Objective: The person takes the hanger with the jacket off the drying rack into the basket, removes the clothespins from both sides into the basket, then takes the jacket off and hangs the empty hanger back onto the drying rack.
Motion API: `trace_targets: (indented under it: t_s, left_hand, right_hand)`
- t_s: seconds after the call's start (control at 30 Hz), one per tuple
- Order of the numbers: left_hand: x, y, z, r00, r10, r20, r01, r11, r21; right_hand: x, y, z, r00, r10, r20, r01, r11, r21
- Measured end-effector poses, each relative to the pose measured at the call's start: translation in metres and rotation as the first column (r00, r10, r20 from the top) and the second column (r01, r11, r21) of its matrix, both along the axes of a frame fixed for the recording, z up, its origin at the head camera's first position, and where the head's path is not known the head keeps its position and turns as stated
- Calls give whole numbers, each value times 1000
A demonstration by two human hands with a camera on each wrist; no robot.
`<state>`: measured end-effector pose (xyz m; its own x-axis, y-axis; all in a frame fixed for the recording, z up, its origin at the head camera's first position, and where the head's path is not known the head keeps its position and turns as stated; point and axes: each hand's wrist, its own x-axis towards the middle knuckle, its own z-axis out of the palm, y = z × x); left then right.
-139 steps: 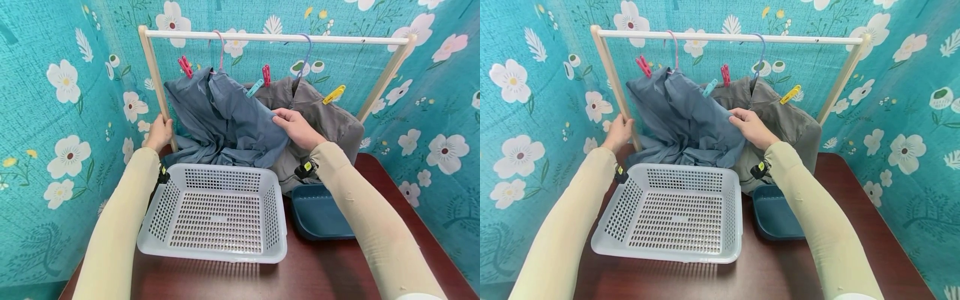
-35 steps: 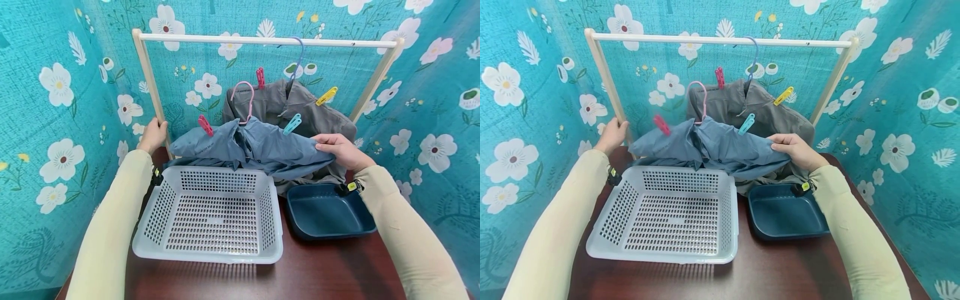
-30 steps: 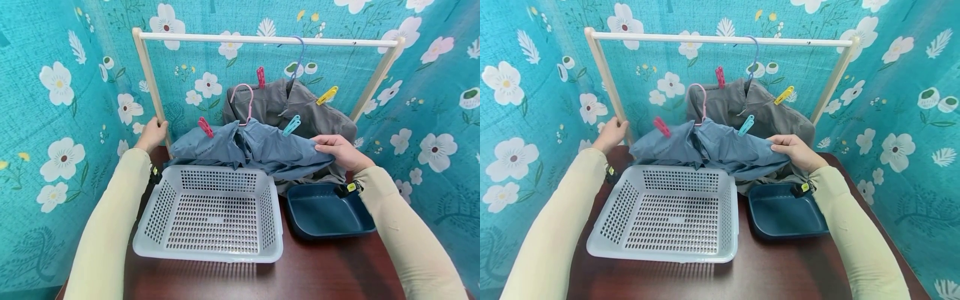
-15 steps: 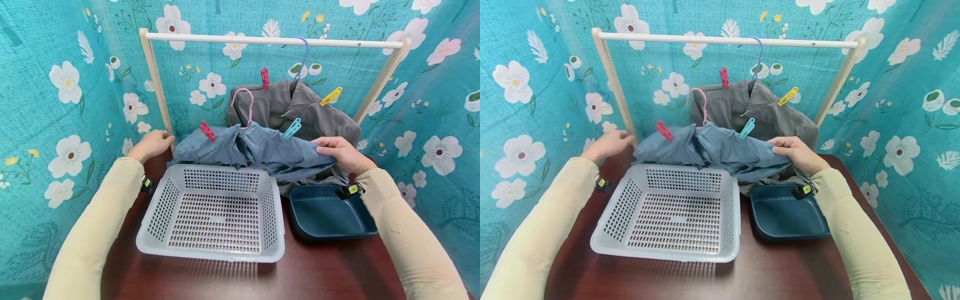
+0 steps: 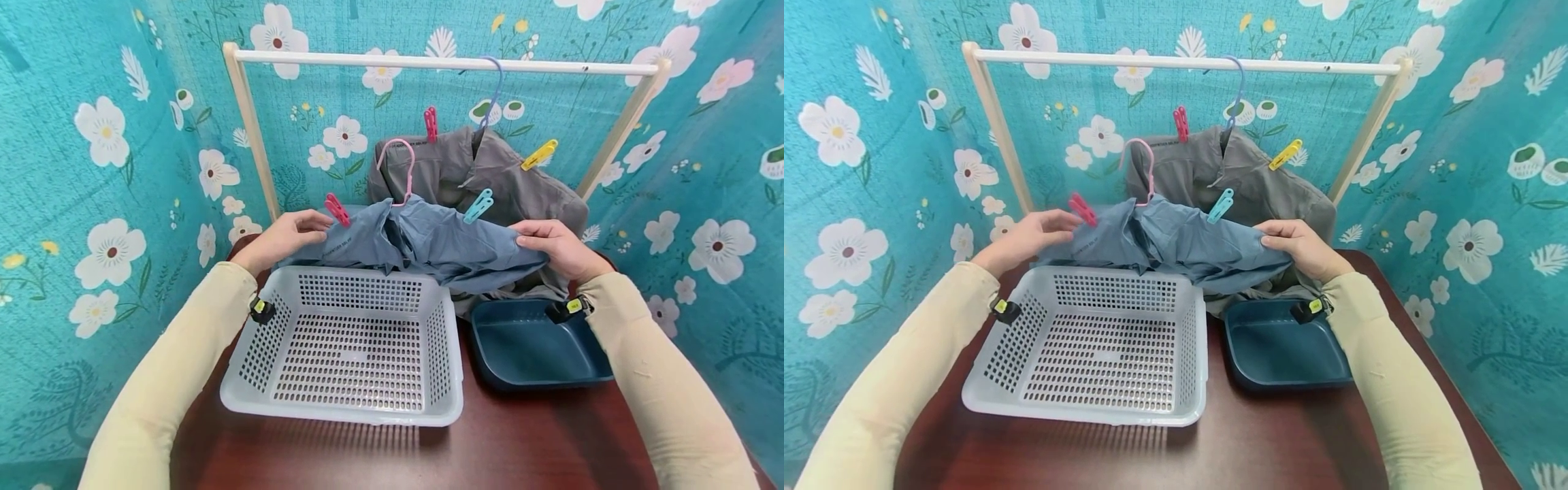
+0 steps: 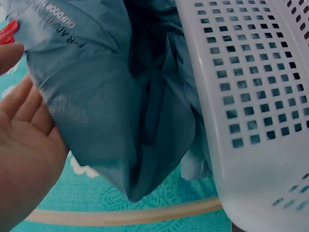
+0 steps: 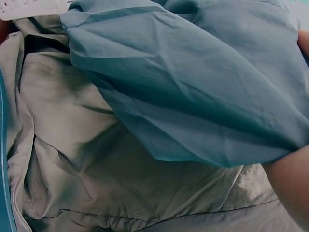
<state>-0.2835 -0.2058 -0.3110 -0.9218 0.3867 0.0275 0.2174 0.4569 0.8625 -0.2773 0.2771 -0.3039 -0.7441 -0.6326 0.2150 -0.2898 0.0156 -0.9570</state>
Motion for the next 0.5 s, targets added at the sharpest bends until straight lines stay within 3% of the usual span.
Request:
trace_targets:
  t_s: [0.5]
  left_hand:
    - [-2, 4, -4, 998, -36, -46, 37, 999, 24]
  right_hand:
    - [-5, 3, -4, 1000, 2, 7, -2, 1000, -14]
